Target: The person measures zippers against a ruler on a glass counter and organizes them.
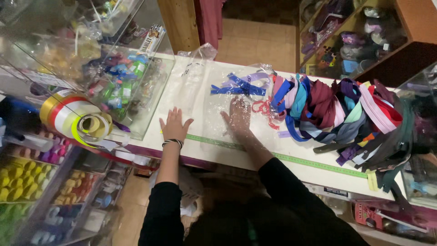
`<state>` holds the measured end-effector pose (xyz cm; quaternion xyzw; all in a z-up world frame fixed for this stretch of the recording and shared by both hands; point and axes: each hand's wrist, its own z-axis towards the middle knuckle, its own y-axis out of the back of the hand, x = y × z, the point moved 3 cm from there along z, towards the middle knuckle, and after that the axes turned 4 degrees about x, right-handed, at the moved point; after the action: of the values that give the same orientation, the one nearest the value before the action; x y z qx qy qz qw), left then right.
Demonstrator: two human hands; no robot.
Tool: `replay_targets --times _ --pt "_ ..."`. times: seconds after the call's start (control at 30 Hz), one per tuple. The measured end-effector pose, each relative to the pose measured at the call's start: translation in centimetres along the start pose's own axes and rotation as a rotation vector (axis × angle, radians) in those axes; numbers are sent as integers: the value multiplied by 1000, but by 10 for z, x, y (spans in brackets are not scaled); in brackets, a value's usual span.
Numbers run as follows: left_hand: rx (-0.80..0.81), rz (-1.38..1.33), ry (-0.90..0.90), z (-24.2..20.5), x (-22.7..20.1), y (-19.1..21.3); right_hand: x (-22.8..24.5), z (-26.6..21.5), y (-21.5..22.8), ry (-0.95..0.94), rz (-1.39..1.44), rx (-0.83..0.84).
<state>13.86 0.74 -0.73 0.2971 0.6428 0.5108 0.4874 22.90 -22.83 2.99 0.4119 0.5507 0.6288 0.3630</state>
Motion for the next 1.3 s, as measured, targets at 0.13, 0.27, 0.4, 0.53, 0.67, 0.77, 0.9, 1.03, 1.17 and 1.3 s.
replay_targets --times 0.13,0.27,0.4,0.53,0.67,0.77,0.9,1.03,1.17,1.3 --pt "-65 30 68 -15 19 -1 11 17 -5 26 92 -61" --pt "-119 37 33 -35 21 2 27 38 -22 54 113 -146" --pt "-138 43 -18 -37 22 0 39 62 -42 61 128 -212" --pt "-253 29 -29 -35 27 -1 61 71 -77 336 288 -147" --pt "-370 46 -79 -35 32 -6 63 27 -133 701 506 -32" --pt "-387 52 -91 -33 37 -10 56 -65 -113 1107 982 -174" --pt "-328 -83 -65 -41 24 5 2 -144 33 1141 1185 118" --pt "-561 -493 -176 -63 -3 33 -100 -150 53 470 1119 -242" --pt "-724 -593 -350 -86 -89 66 -174 -162 57 56 681 -705" --pt "-409 -652 -559 -94 -179 34 -195 -162 32 -49 299 -709"
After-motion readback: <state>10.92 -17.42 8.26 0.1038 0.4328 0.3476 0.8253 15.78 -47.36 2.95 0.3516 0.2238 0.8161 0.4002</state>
